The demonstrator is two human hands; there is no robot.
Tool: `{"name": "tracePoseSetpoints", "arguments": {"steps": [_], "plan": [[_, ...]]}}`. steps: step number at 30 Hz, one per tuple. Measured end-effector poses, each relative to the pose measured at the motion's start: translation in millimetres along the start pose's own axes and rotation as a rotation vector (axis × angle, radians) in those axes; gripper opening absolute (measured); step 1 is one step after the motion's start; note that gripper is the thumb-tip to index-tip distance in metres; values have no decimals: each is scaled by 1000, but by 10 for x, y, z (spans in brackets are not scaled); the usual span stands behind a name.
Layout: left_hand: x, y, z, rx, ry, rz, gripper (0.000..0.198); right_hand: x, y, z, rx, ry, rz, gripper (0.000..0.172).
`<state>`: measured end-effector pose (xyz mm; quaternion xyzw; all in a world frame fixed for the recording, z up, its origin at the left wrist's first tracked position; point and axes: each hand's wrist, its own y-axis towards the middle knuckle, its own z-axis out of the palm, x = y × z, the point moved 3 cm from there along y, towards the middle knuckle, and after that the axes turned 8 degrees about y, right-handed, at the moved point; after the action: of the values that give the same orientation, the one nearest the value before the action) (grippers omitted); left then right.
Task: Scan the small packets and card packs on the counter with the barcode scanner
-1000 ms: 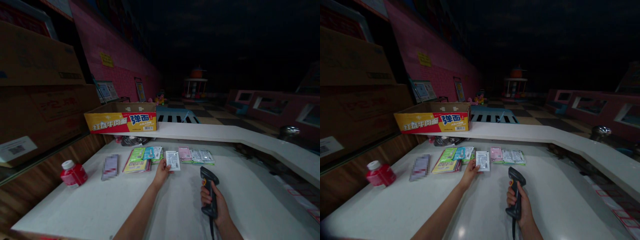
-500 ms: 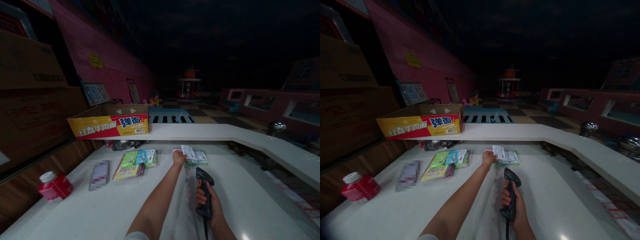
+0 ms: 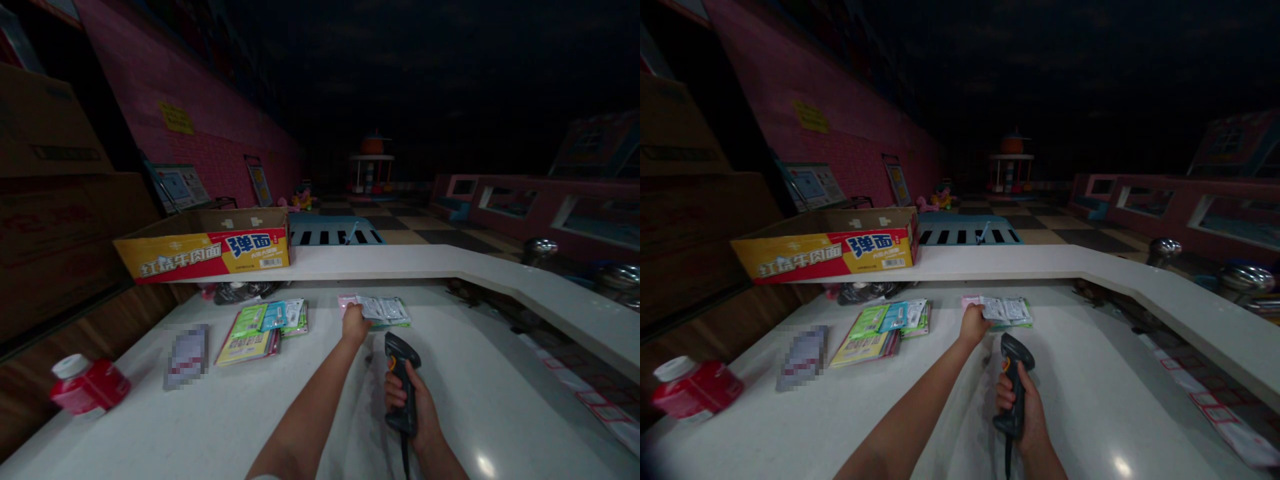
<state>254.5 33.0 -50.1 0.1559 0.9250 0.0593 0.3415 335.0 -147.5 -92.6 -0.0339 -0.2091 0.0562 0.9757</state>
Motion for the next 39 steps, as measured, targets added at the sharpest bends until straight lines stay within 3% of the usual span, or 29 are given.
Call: {"name": "tracePoseSetpoints", "arguments": {"steps": [6, 11, 15, 19, 25, 30, 34, 36, 39], "plan": [[-117, -106, -91, 44, 284, 87, 21, -24, 2, -40, -23, 85, 9, 37], [-83, -188, -200, 37, 291, 99, 32, -45, -11, -65, -43, 195, 36, 35], [62, -284, -441, -43, 272, 109, 37, -47, -26, -90, -50, 218, 25, 31], [327, -385, -836, -145, 329, 44, 36, -58, -48, -104, -47, 251, 47, 29], [847, -563, -1579, -311, 483, -144, 30, -76, -111, -83, -76, 339, 59, 27], [1237, -790, -2097, -458, 653, -491, 36, -89, -142, -102, -88, 346, 66, 21], [1480, -931, -2269, -355, 586, -756, 50, -92, -144, -112, -87, 327, 68, 23], [1544, -966, -2286, -295, 541, -796, 53, -92, -147, -102, -85, 322, 72, 25], [1564, -1000, -2279, -309, 537, -810, 52, -91, -155, -84, -99, 327, 69, 28]]}}
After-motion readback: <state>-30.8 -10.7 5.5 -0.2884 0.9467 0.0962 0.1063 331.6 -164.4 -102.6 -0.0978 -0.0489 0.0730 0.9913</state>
